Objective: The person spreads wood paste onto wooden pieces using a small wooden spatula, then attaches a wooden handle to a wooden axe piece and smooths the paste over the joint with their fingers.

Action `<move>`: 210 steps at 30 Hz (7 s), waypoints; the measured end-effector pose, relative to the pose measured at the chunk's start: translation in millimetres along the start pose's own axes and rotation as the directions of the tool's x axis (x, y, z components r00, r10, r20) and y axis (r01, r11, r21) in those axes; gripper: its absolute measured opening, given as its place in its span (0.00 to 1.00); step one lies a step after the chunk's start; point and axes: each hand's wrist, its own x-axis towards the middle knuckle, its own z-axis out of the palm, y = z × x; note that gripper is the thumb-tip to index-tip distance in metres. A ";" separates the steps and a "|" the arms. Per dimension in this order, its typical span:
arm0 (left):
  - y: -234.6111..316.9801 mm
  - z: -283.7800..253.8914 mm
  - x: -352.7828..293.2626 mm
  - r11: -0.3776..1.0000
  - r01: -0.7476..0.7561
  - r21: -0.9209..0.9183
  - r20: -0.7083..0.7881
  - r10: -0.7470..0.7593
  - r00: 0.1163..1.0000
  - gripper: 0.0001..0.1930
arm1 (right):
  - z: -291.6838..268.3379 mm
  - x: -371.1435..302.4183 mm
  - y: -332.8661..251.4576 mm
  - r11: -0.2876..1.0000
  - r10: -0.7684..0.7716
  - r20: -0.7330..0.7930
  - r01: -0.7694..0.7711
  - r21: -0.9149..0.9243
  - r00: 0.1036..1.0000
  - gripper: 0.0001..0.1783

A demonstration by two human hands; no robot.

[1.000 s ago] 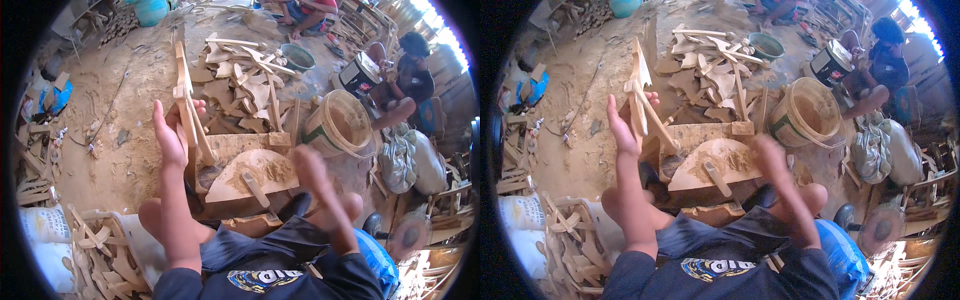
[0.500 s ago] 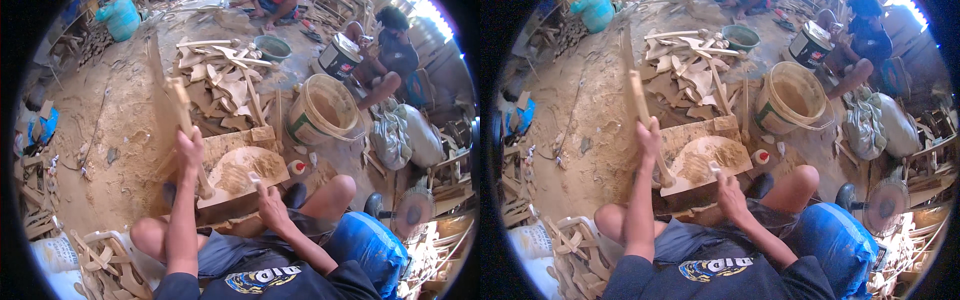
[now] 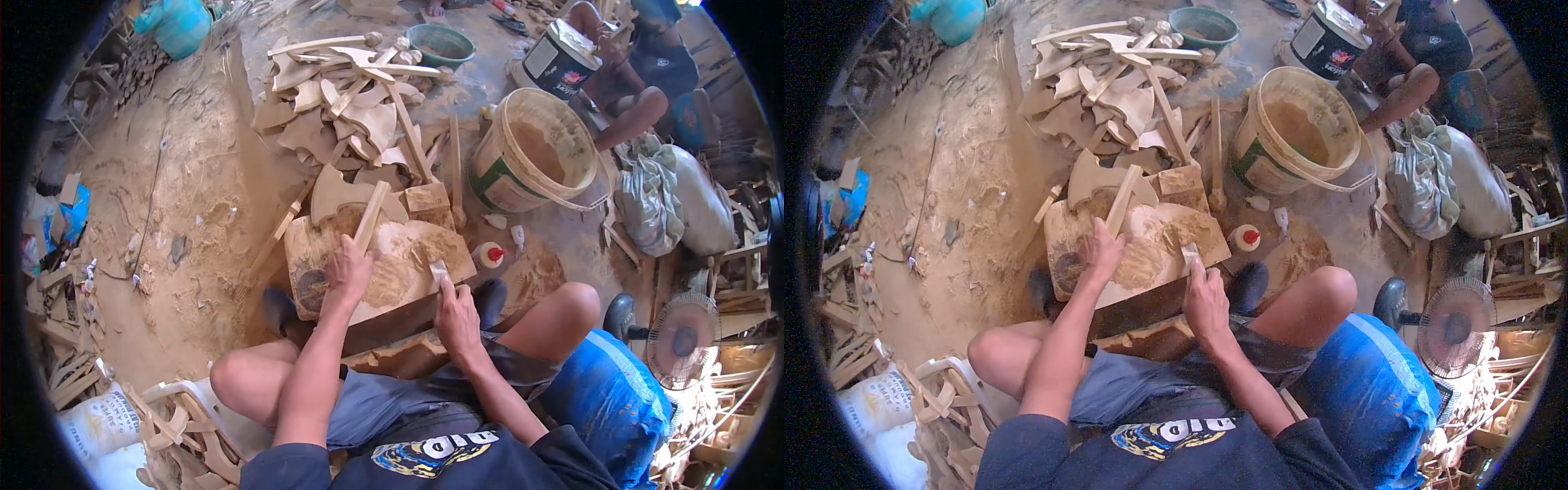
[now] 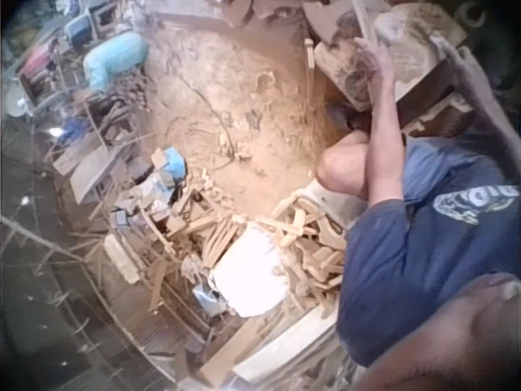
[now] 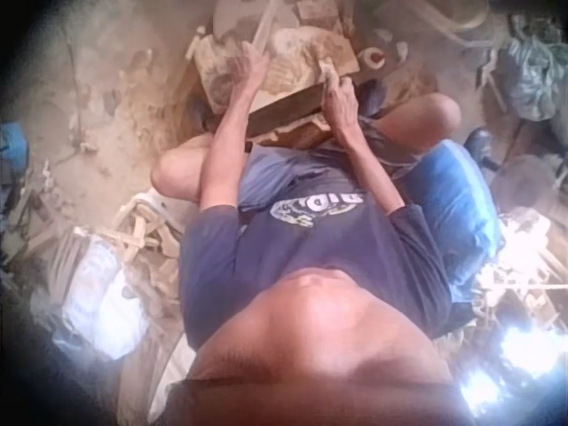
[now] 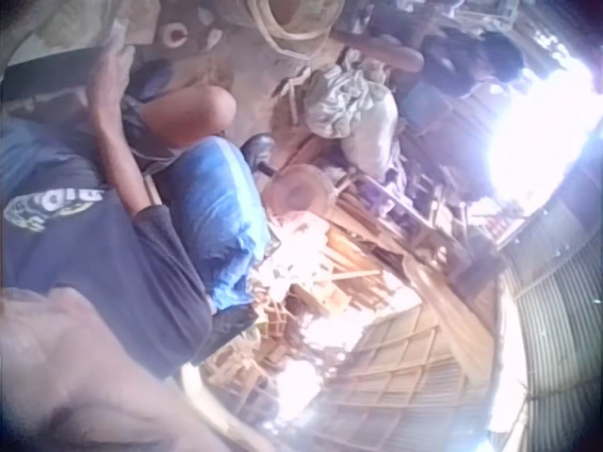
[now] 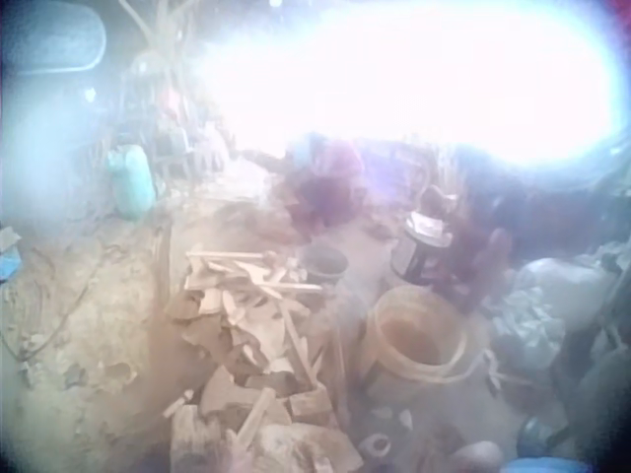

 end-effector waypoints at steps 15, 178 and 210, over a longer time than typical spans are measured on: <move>4.8 0.6 4.1 1.000 -0.006 -0.028 -0.010 0.006 1.000 0.29 | 12.6 16.2 5.3 0.755 -0.384 0.082 0.364 -0.545 0.920 0.34; 2.8 3.8 4.3 1.000 0.026 0.012 0.012 -0.027 1.000 0.30 | -68.7 -3.5 17.7 0.906 0.336 0.070 -0.343 0.249 0.939 0.18; 2.0 7.7 4.2 1.000 0.018 0.015 -0.001 -0.018 1.000 0.29 | 10.0 23.3 5.6 0.849 0.236 0.080 -0.245 0.468 0.968 0.20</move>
